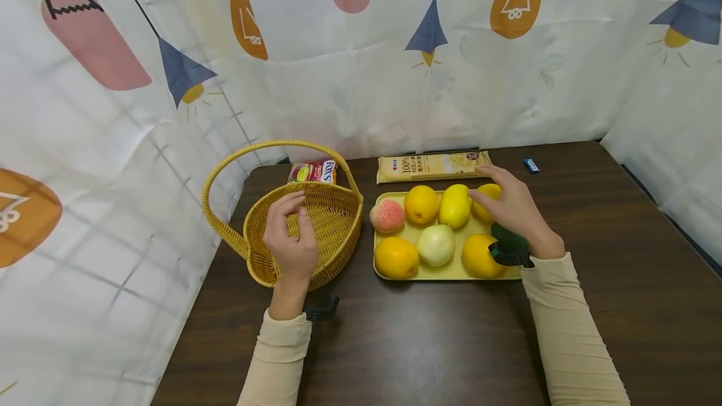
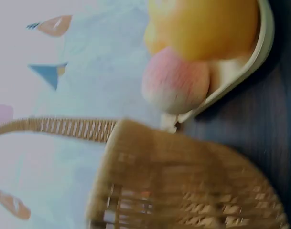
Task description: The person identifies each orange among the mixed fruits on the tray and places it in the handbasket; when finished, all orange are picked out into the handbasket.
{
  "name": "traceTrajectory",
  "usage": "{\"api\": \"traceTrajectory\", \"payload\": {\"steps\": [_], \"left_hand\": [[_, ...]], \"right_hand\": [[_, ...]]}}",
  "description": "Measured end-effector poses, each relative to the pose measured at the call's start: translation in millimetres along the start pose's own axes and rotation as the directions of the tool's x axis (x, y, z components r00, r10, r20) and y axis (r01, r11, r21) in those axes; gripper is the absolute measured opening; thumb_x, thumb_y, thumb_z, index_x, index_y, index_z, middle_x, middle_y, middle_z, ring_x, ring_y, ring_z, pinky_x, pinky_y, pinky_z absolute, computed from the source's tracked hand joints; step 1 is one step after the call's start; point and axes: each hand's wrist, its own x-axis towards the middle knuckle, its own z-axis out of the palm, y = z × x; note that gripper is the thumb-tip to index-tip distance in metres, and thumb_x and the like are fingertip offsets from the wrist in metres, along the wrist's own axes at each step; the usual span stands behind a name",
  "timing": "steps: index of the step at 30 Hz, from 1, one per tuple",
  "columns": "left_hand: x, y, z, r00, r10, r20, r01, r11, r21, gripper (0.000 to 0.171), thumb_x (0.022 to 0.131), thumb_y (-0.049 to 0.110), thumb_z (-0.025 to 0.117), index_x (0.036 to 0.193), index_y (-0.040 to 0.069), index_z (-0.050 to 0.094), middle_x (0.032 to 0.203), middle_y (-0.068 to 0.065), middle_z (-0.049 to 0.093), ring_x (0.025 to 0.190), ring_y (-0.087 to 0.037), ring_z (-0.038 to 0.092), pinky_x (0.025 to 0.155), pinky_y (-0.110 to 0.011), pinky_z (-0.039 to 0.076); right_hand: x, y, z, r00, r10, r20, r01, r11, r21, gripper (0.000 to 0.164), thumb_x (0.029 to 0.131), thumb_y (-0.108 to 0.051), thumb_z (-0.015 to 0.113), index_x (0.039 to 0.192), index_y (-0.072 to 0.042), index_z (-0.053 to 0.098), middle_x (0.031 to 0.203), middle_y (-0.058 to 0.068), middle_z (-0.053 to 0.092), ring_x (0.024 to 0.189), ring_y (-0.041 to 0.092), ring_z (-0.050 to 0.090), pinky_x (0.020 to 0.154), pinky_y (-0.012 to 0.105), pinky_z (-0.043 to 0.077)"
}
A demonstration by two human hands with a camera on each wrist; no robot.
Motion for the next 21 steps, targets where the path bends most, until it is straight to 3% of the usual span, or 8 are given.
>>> {"api": "traceTrajectory", "payload": {"steps": [3, 6, 9, 12, 15, 18, 20, 21], "left_hand": [[5.0, -3.8, -8.5, 0.98, 0.025, -0.197, -0.018, 0.999, 0.035, 0.014, 0.082, -0.011, 0.049, 0.079, -0.014, 0.062, 0.078, -0.029, 0.062, 0.072, -0.036, 0.059, 0.074, -0.027, 0.047], [7.5, -15.1, -21.1, 0.916, 0.039, -0.399, -0.013, 0.998, 0.068, 0.018, 0.084, -0.006, 0.048, 0.071, -0.013, 0.058, 0.069, -0.024, 0.056, 0.064, -0.023, 0.055, 0.068, -0.025, 0.043], [8.8, -26.1, -36.1, 0.863, 0.028, -0.504, 0.003, 0.998, 0.06, 0.017, 0.084, -0.004, 0.047, 0.072, -0.014, 0.053, 0.071, -0.019, 0.053, 0.065, -0.012, 0.049, 0.066, -0.023, 0.037], [9.8, -34.3, -48.4, 0.857, 0.024, -0.515, 0.019, 0.997, 0.077, 0.01, 0.083, -0.004, 0.045, 0.08, -0.011, 0.052, 0.082, -0.013, 0.053, 0.072, -0.012, 0.045, 0.069, -0.024, 0.034], [10.5, -39.0, -59.2, 0.878, -0.022, -0.479, 0.092, 0.988, 0.123, 0.015, 0.082, -0.002, 0.044, 0.093, -0.008, 0.053, 0.095, -0.013, 0.052, 0.085, -0.018, 0.047, 0.076, -0.027, 0.034], [6.8, -47.7, -68.9, 0.886, -0.166, -0.433, 0.224, 0.97, 0.088, 0.028, 0.082, 0.001, 0.045, 0.108, -0.007, 0.053, 0.108, -0.015, 0.053, 0.098, -0.022, 0.049, 0.084, -0.03, 0.035], [1.4, -59.0, -75.9, 0.873, -0.307, -0.379, 0.325, 0.946, -0.017, 0.033, 0.085, 0.001, 0.046, 0.117, -0.007, 0.051, 0.113, -0.016, 0.051, 0.101, -0.023, 0.049, 0.087, -0.03, 0.037], [-2.0, -65.7, -79.6, 0.857, -0.383, -0.344, 0.379, 0.922, -0.082, 0.034, 0.087, 0.0, 0.048, 0.121, -0.006, 0.05, 0.114, -0.017, 0.052, 0.102, -0.023, 0.05, 0.089, -0.03, 0.038]], "right_hand": [[-2, 6, -5, 0.999, 0.03, -0.014, -0.03, 1.0, -0.004, 0.061, 0.096, -0.033, 0.063, 0.146, -0.005, 0.043, 0.151, 0.021, 0.037, 0.137, 0.043, 0.032, 0.104, 0.063, 0.03], [-2, 14, -10, 0.998, 0.055, -0.021, -0.056, 0.998, -0.007, 0.061, 0.097, -0.033, 0.061, 0.148, -0.005, 0.041, 0.15, 0.022, 0.038, 0.136, 0.044, 0.034, 0.103, 0.063, 0.031], [-2, 23, -12, 0.997, 0.078, -0.025, -0.078, 0.997, -0.015, 0.061, 0.097, -0.033, 0.06, 0.147, -0.004, 0.041, 0.149, 0.022, 0.039, 0.136, 0.043, 0.034, 0.104, 0.062, 0.03], [-2, 30, -14, 0.995, 0.1, -0.023, -0.101, 0.995, -0.021, 0.061, 0.098, -0.034, 0.06, 0.147, -0.004, 0.041, 0.149, 0.023, 0.039, 0.136, 0.043, 0.033, 0.105, 0.062, 0.029], [-3, 35, -14, 0.993, 0.118, -0.003, -0.118, 0.993, -0.021, 0.063, 0.098, -0.036, 0.059, 0.147, -0.002, 0.04, 0.149, 0.025, 0.037, 0.136, 0.046, 0.033, 0.103, 0.063, 0.03], [-4, 40, -14, 0.989, 0.141, 0.038, -0.14, 0.99, -0.024, 0.067, 0.098, -0.039, 0.057, 0.149, -0.001, 0.037, 0.151, 0.027, 0.034, 0.135, 0.048, 0.031, 0.102, 0.065, 0.03], [-4, 43, -13, 0.985, 0.162, 0.066, -0.16, 0.987, -0.025, 0.069, 0.098, -0.041, 0.057, 0.15, -0.002, 0.034, 0.152, 0.027, 0.032, 0.136, 0.048, 0.03, 0.101, 0.065, 0.031], [-4, 44, -12, 0.982, 0.171, 0.082, -0.17, 0.985, -0.026, 0.07, 0.098, -0.042, 0.056, 0.151, -0.003, 0.034, 0.153, 0.026, 0.03, 0.137, 0.048, 0.029, 0.102, 0.064, 0.031]]}}
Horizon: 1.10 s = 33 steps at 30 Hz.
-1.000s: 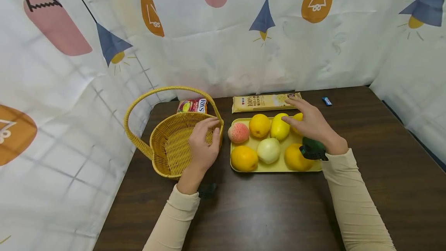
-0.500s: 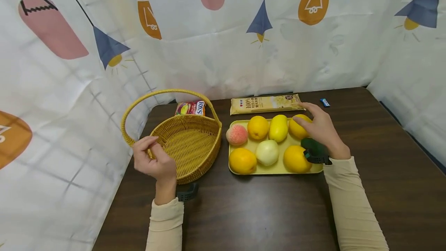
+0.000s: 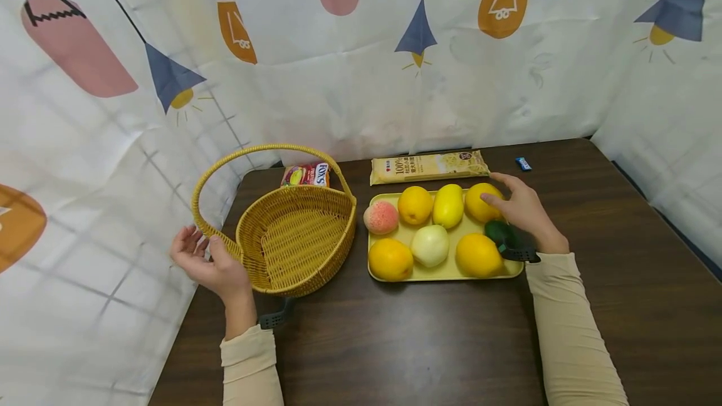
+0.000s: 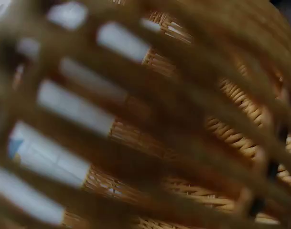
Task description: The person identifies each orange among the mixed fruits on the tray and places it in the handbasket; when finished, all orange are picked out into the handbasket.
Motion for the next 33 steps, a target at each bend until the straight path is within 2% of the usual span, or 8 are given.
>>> {"api": "traceTrajectory", "payload": {"steps": [2, 5, 7, 9, 12, 17, 25, 33], "left_hand": [[1.9, -14.8, -9.2, 0.985, -0.151, 0.082, 0.154, 0.987, -0.038, 0.035, 0.092, 0.0, 0.051, 0.127, -0.004, 0.049, 0.115, -0.015, 0.054, 0.104, -0.024, 0.053, 0.092, -0.03, 0.041], [2.7, -34.9, -21.8, 0.926, -0.313, 0.209, 0.316, 0.948, 0.019, 0.034, 0.096, 0.002, 0.055, 0.13, 0.001, 0.051, 0.112, -0.015, 0.061, 0.107, -0.021, 0.056, 0.094, -0.026, 0.042], [1.9, -44.1, -27.4, 0.899, -0.361, 0.249, 0.352, 0.933, 0.08, 0.03, 0.097, 0.004, 0.056, 0.126, -0.001, 0.056, 0.11, -0.015, 0.066, 0.108, -0.02, 0.058, 0.093, -0.023, 0.042], [1.2, -51.5, -31.2, 0.889, -0.38, 0.258, 0.364, 0.925, 0.108, 0.026, 0.097, 0.004, 0.057, 0.121, -0.006, 0.06, 0.108, -0.014, 0.068, 0.108, -0.019, 0.058, 0.092, -0.022, 0.042], [0.9, -60.3, -34.0, 0.871, -0.415, 0.261, 0.41, 0.909, 0.079, 0.028, 0.096, 0.006, 0.059, 0.115, -0.015, 0.061, 0.107, -0.011, 0.069, 0.106, -0.021, 0.058, 0.089, -0.023, 0.043], [2.2, -68.7, -36.5, 0.824, -0.484, 0.295, 0.485, 0.871, 0.075, 0.035, 0.095, 0.011, 0.061, 0.113, -0.019, 0.057, 0.111, -0.005, 0.068, 0.109, -0.022, 0.055, 0.086, -0.022, 0.043], [2.2, -71.4, -40.5, 0.808, -0.507, 0.301, 0.506, 0.858, 0.086, 0.033, 0.096, 0.009, 0.06, 0.113, -0.019, 0.056, 0.112, -0.008, 0.065, 0.105, -0.022, 0.055, 0.083, -0.021, 0.043], [-0.5, -73.3, -42.8, 0.823, -0.474, 0.313, 0.479, 0.875, 0.064, 0.008, 0.092, 0.0, 0.059, 0.085, -0.002, 0.06, 0.104, -0.013, 0.065, 0.086, -0.015, 0.056, 0.075, -0.024, 0.044]], "right_hand": [[2, 2, 1, 0.999, 0.018, 0.03, -0.018, 1.0, 0.001, 0.072, 0.098, -0.045, 0.056, 0.152, -0.004, 0.033, 0.154, 0.026, 0.029, 0.136, 0.049, 0.029, 0.101, 0.064, 0.032], [3, 3, 3, 0.996, 0.042, 0.074, -0.042, 0.999, 0.0, 0.072, 0.098, -0.047, 0.054, 0.152, -0.005, 0.032, 0.154, 0.027, 0.029, 0.136, 0.049, 0.029, 0.102, 0.064, 0.031], [3, 4, 4, 0.993, 0.051, 0.103, -0.051, 0.999, 0.002, 0.072, 0.098, -0.047, 0.053, 0.153, -0.007, 0.032, 0.154, 0.028, 0.028, 0.136, 0.049, 0.029, 0.103, 0.063, 0.031], [2, 5, 6, 0.991, 0.048, 0.124, -0.049, 0.999, 0.003, 0.072, 0.098, -0.047, 0.054, 0.154, -0.008, 0.031, 0.154, 0.028, 0.028, 0.137, 0.049, 0.028, 0.104, 0.063, 0.03], [0, 8, 6, 0.991, 0.042, 0.13, -0.044, 0.999, 0.018, 0.071, 0.097, -0.043, 0.057, 0.154, -0.009, 0.03, 0.153, 0.028, 0.029, 0.133, 0.049, 0.033, 0.102, 0.062, 0.033], [-1, 16, 7, 0.991, 0.042, 0.127, -0.046, 0.998, 0.035, 0.074, 0.095, -0.034, 0.065, 0.155, -0.01, 0.028, 0.15, 0.029, 0.032, 0.119, 0.045, 0.045, 0.093, 0.058, 0.04], [0, 23, 9, 0.991, 0.023, 0.133, -0.03, 0.998, 0.051, 0.084, 0.091, -0.03, 0.07, 0.156, -0.009, 0.02, 0.148, 0.031, 0.031, 0.115, 0.045, 0.046, 0.092, 0.059, 0.04], [2, 28, 11, 0.995, 0.017, 0.101, -0.02, 1.0, 0.023, 0.091, 0.09, -0.032, 0.071, 0.157, -0.007, 0.015, 0.15, 0.031, 0.029, 0.119, 0.047, 0.045, 0.094, 0.06, 0.039]]}}
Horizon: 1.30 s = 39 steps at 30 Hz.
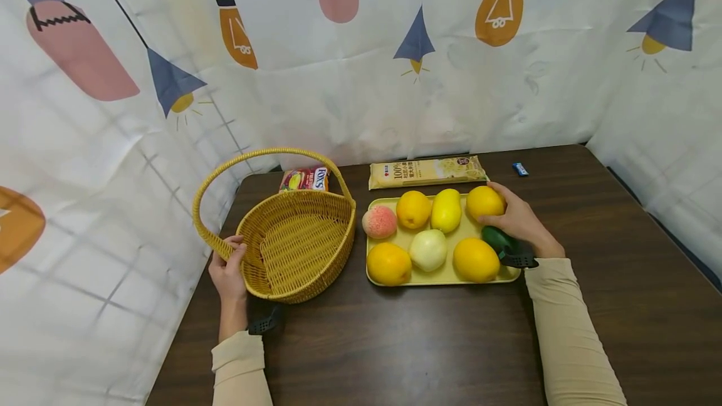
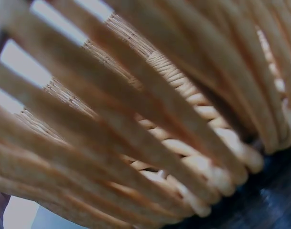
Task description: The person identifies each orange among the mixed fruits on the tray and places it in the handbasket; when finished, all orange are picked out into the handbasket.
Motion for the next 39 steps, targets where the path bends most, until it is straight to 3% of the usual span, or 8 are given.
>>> {"api": "traceTrajectory", "payload": {"steps": [4, 11, 15, 21, 25, 28, 35, 39], "left_hand": [[-0.2, -0.1, -1.3, 1.0, 0.007, 0.011, -0.007, 1.0, 0.001, 0.008, 0.092, -0.003, 0.058, 0.088, -0.01, 0.056, 0.106, -0.017, 0.063, 0.084, -0.015, 0.057, 0.074, -0.025, 0.045], [-1.6, 1.8, 1.2, 0.999, 0.035, 0.035, -0.035, 0.999, 0.001, 0.01, 0.092, 0.0, 0.06, 0.082, -0.001, 0.059, 0.104, -0.016, 0.064, 0.089, -0.017, 0.057, 0.076, -0.026, 0.044], [-0.9, 2.3, 2.2, 0.998, 0.04, 0.046, -0.04, 0.999, 0.005, 0.012, 0.093, 0.0, 0.059, 0.083, -0.005, 0.056, 0.107, -0.019, 0.063, 0.092, -0.019, 0.057, 0.077, -0.026, 0.044], [-1.8, 2.2, 0.5, 0.996, -0.011, 0.086, 0.013, 1.0, -0.024, 0.009, 0.095, 0.001, 0.054, 0.092, -0.008, 0.055, 0.129, -0.017, 0.057, 0.115, -0.027, 0.052, 0.082, -0.023, 0.044], [-2.3, 3.4, 0.2, 0.991, -0.029, 0.127, 0.035, 0.998, -0.049, 0.013, 0.096, 0.001, 0.052, 0.084, -0.003, 0.049, 0.143, -0.015, 0.05, 0.13, -0.032, 0.044, 0.088, -0.022, 0.044], [-2.2, 4.0, 0.0, 0.99, -0.042, 0.132, 0.05, 0.997, -0.057, 0.017, 0.096, 0.001, 0.052, 0.08, 0.001, 0.048, 0.146, -0.011, 0.048, 0.137, -0.032, 0.04, 0.094, -0.019, 0.043], [-2.0, 2.7, 0.2, 0.99, -0.053, 0.133, 0.066, 0.993, -0.094, 0.019, 0.096, -0.002, 0.05, 0.078, 0.001, 0.048, 0.146, -0.008, 0.05, 0.136, -0.035, 0.04, 0.093, -0.02, 0.045], [-2.7, 2.7, 1.0, 0.989, -0.042, 0.141, 0.054, 0.995, -0.079, 0.018, 0.096, -0.001, 0.05, 0.078, 0.0, 0.047, 0.144, -0.008, 0.051, 0.135, -0.036, 0.041, 0.093, -0.021, 0.046]], "right_hand": [[1, 2, 2, 1.0, -0.001, -0.032, 0.001, 1.0, -0.023, 0.091, 0.09, -0.036, 0.07, 0.156, -0.006, 0.017, 0.148, 0.031, 0.033, 0.116, 0.046, 0.047, 0.091, 0.06, 0.041], [-4, -3, -2, 0.989, -0.009, -0.145, 0.011, 1.0, 0.015, 0.088, 0.088, -0.034, 0.072, 0.156, -0.009, 0.021, 0.142, 0.03, 0.041, 0.108, 0.044, 0.052, 0.085, 0.057, 0.045], [-9, -11, -12, 0.977, -0.027, -0.213, 0.038, 0.998, 0.043, 0.088, 0.088, -0.033, 0.072, 0.157, -0.012, 0.02, 0.143, 0.03, 0.039, 0.111, 0.046, 0.051, 0.085, 0.059, 0.045], [-15, -31, -20, 0.968, -0.046, -0.245, 0.059, 0.997, 0.045, 0.089, 0.088, -0.035, 0.072, 0.157, -0.017, 0.018, 0.146, 0.027, 0.037, 0.115, 0.046, 0.05, 0.087, 0.06, 0.045], [-17, -49, -21, 0.965, -0.066, -0.255, 0.094, 0.991, 0.098, 0.089, 0.088, -0.033, 0.073, 0.157, -0.019, 0.019, 0.147, 0.024, 0.037, 0.116, 0.044, 0.049, 0.089, 0.059, 0.044], [-17, -64, -17, 0.958, -0.098, -0.27, 0.144, 0.977, 0.157, 0.088, 0.087, -0.026, 0.075, 0.157, -0.019, 0.021, 0.147, 0.02, 0.037, 0.117, 0.041, 0.049, 0.088, 0.054, 0.046], [-18, -99, 4, 0.916, -0.197, -0.35, 0.289, 0.929, 0.233, 0.087, 0.083, -0.014, 0.078, 0.154, -0.019, 0.028, 0.146, 0.014, 0.041, 0.111, 0.031, 0.053, 0.078, 0.023, 0.048], [-18, -112, 19, 0.903, -0.23, -0.363, 0.337, 0.903, 0.265, 0.084, 0.083, -0.014, 0.077, 0.153, -0.023, 0.031, 0.145, 0.012, 0.042, 0.107, 0.029, 0.054, 0.076, 0.022, 0.049]]}}
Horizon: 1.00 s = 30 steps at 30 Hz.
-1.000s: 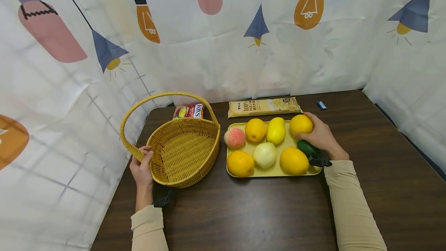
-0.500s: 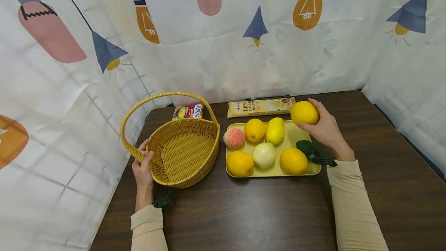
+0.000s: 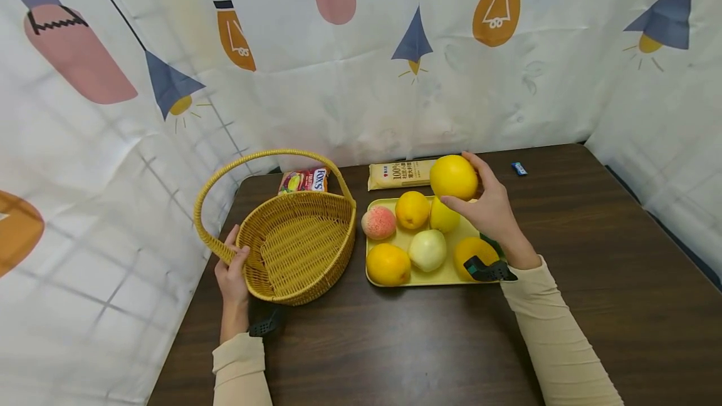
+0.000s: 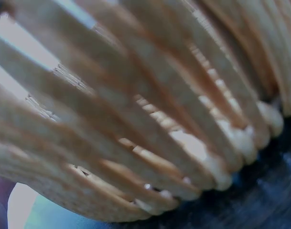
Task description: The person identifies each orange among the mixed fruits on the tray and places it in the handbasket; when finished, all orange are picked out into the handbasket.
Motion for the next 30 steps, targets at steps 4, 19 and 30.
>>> {"api": "traceTrajectory", "payload": {"steps": [4, 19, 30], "left_hand": [[-1.0, 0.3, -0.3, 1.0, 0.011, 0.011, -0.012, 1.0, 0.011, 0.018, 0.097, 0.002, 0.05, 0.08, -0.001, 0.047, 0.144, -0.009, 0.051, 0.135, -0.038, 0.04, 0.095, -0.025, 0.046], [-1.1, -8.5, -1.9, 0.979, 0.195, 0.054, -0.194, 0.981, -0.019, 0.048, 0.104, 0.028, 0.047, 0.073, -0.009, 0.047, 0.145, -0.023, 0.046, 0.136, -0.037, 0.039, 0.102, -0.025, 0.041], [-2.8, -3.5, 0.1, 0.991, 0.13, 0.017, -0.13, 0.991, 0.033, 0.036, 0.102, 0.017, 0.05, 0.08, -0.01, 0.058, 0.143, -0.019, 0.05, 0.132, -0.032, 0.045, 0.097, -0.023, 0.044]], "right_hand": [[-2, -4, 19, 1.0, -0.006, 0.018, 0.005, 0.999, 0.042, 0.083, 0.083, -0.015, 0.078, 0.152, -0.023, 0.033, 0.144, 0.011, 0.044, 0.109, 0.029, 0.054, 0.078, 0.034, 0.051], [-13, -18, 66, 0.975, 0.038, 0.217, -0.085, 0.974, 0.211, 0.081, 0.083, -0.014, 0.079, 0.149, -0.029, 0.036, 0.147, 0.002, 0.039, 0.111, 0.031, 0.055, 0.081, 0.044, 0.054], [-25, -45, 86, 0.949, 0.048, 0.31, -0.127, 0.962, 0.24, 0.082, 0.083, -0.008, 0.077, 0.152, -0.018, 0.034, 0.147, 0.009, 0.04, 0.113, 0.031, 0.055, 0.085, 0.041, 0.052]]}}
